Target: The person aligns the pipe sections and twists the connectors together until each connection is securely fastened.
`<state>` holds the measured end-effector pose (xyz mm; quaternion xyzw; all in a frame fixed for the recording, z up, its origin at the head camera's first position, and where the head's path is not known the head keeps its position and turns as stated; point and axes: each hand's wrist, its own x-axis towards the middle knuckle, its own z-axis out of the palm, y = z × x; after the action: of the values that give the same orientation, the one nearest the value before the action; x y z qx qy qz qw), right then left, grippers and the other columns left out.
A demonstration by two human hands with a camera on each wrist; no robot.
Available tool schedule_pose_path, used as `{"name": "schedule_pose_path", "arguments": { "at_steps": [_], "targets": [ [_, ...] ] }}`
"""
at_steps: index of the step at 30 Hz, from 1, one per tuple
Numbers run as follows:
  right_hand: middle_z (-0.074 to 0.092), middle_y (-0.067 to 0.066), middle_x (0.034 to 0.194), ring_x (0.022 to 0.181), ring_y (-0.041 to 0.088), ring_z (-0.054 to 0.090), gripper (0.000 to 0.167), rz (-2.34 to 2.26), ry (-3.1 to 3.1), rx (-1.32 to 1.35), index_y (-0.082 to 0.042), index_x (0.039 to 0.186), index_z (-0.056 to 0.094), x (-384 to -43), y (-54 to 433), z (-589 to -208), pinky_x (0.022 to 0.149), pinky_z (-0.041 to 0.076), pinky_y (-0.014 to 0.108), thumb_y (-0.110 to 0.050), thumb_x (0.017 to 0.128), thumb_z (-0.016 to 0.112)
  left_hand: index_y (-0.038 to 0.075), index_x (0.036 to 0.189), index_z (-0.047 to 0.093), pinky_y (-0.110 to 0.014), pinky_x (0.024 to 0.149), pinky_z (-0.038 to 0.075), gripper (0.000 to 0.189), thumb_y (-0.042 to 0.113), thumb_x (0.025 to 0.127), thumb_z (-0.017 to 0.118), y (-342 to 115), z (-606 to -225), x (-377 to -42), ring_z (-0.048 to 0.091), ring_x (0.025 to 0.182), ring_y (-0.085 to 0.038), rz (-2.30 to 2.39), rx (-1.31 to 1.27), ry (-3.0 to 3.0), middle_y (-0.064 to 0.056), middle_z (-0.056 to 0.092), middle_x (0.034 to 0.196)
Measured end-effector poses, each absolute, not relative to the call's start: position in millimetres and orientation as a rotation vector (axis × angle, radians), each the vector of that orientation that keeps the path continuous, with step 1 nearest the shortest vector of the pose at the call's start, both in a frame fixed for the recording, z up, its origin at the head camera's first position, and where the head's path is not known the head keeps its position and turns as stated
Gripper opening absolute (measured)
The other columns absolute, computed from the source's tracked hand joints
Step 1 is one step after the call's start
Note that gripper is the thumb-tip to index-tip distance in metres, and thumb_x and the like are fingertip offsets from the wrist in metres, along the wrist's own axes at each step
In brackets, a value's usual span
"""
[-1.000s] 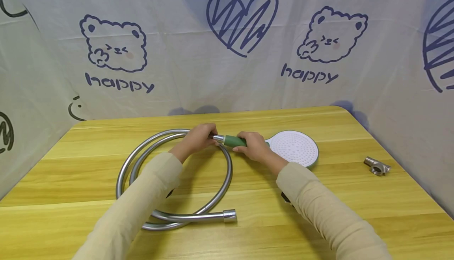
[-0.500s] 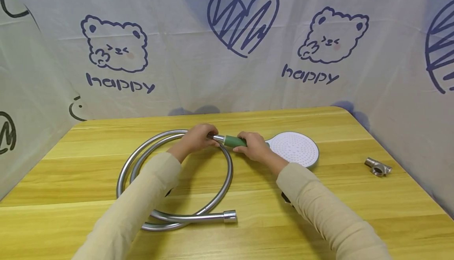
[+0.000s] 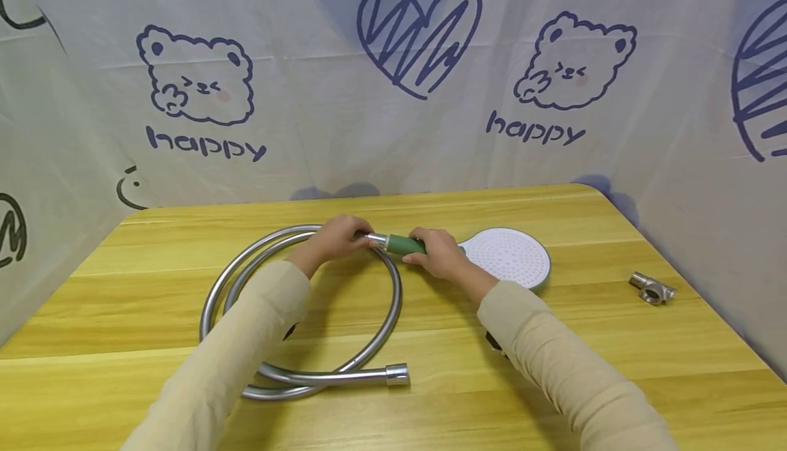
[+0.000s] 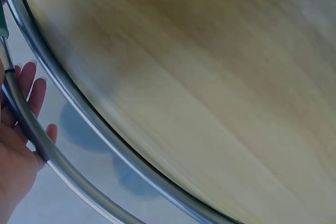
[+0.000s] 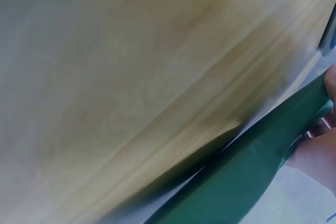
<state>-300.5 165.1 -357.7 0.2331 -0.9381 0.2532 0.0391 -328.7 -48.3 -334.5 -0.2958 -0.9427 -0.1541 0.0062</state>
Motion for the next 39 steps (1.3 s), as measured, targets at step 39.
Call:
{"name": "schedule_pose_path", "arguments": {
  "at_steps": [39],
  "targets": [
    [0.066, 0.016, 0.096, 0.073, 0.019, 0.053, 0.033, 0.786, -2.846, 0.758, 0.001, 0.107, 0.062, -301.9, 167.1, -359.3, 0.065, 0.042, 0.03, -0.02, 0.083, 0.069, 0.01, 0.104, 0.07, -0.041, 0.086, 0.046, 0.026, 0.03, 0.089, 0.061, -45.3, -338.0, -326.9, 0.063, 0.093, -0.021, -0.476, -0.922, -2.947, -0.004, 0.071, 0.102]
  ]
}}
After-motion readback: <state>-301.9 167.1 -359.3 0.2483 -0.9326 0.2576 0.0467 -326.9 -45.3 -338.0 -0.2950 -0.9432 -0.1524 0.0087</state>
